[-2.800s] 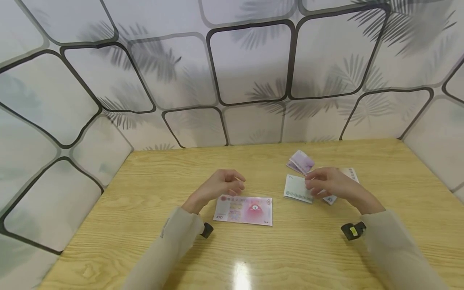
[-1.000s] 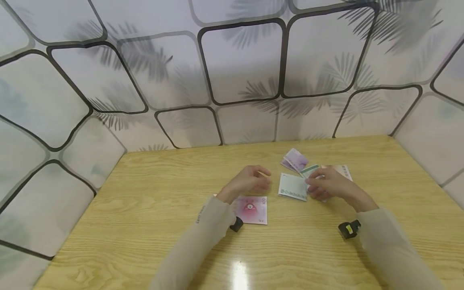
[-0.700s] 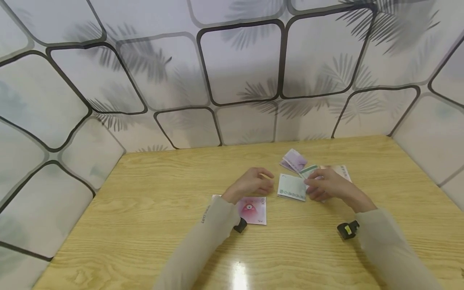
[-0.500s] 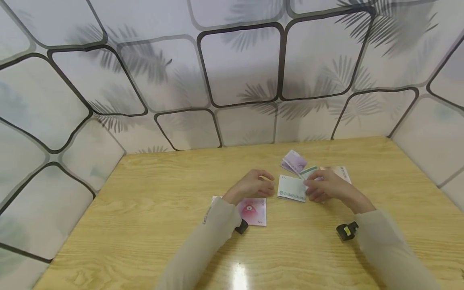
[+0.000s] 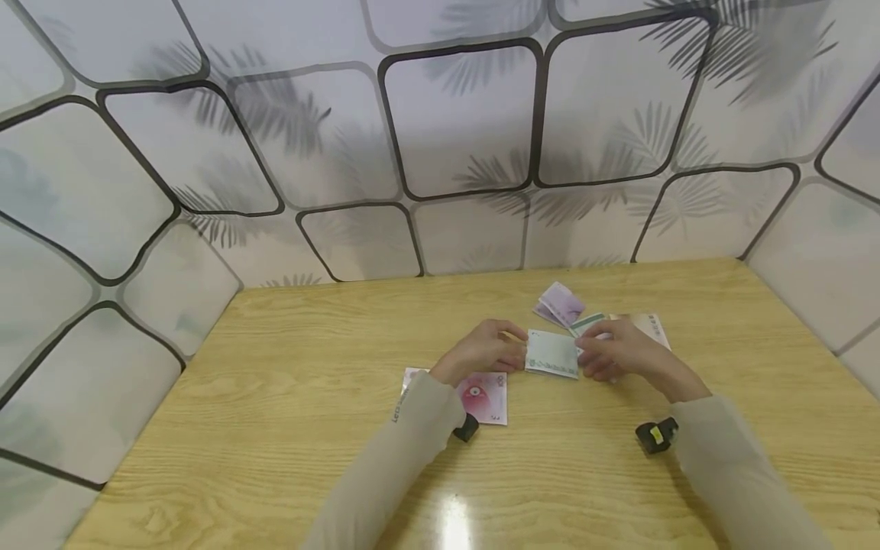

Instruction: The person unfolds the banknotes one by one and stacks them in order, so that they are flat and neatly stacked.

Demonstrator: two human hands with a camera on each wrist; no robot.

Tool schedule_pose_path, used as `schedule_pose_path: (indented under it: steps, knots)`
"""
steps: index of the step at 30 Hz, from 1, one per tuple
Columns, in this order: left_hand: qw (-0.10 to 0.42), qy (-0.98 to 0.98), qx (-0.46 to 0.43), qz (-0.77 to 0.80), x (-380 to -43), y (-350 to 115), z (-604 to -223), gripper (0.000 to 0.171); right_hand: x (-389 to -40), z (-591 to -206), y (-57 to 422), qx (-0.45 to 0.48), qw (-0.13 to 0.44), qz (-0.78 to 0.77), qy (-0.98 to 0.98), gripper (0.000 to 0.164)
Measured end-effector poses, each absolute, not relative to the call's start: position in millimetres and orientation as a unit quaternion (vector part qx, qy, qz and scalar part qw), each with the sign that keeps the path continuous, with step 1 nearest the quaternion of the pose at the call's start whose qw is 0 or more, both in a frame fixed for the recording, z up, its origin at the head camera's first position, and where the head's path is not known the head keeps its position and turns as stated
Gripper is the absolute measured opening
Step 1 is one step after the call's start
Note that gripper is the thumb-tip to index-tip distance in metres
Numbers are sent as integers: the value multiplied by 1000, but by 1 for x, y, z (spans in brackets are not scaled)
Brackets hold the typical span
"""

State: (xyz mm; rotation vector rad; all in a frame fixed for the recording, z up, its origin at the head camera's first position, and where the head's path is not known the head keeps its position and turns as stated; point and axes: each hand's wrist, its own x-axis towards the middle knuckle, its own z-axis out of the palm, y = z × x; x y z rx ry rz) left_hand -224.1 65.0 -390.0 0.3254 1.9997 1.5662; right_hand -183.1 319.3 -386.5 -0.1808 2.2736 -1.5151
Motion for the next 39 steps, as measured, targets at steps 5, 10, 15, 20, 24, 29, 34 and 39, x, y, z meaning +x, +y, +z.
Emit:
schedule_pose_path:
  steps: [5,10,15,20,24,29,34,39]
  knots:
    - [280,743,92,601,-224,66,-390,33,-183,-388,320,-72,199,-544,812,39]
    - [286,719,70,629,-225,64,-393,36,-183,-388,319,-68,197,-550,809,39]
    - [283,718,77,632,-225,63,-394,33,-183,-388,316,-70,198,-557,803,42]
    - [271,734,89,616,-224,66,-394,26,-182,-388,313,-79,201,-558,801,46]
    - [265,742,104,607,-223,69,-393,21,-181,-385,310,-82,203,-556,802,50]
    - [225,769,170,574,-224,72,-392,18,-181,-383,308,-79,202,-553,804,53]
    - [180,802,236,518,-224,74,-388,18,-183,-381,307,-70,197,-544,813,56]
    - [179,806,247,508,-222,74,-382,23,-184,-379,307,-61,188,-507,839,49]
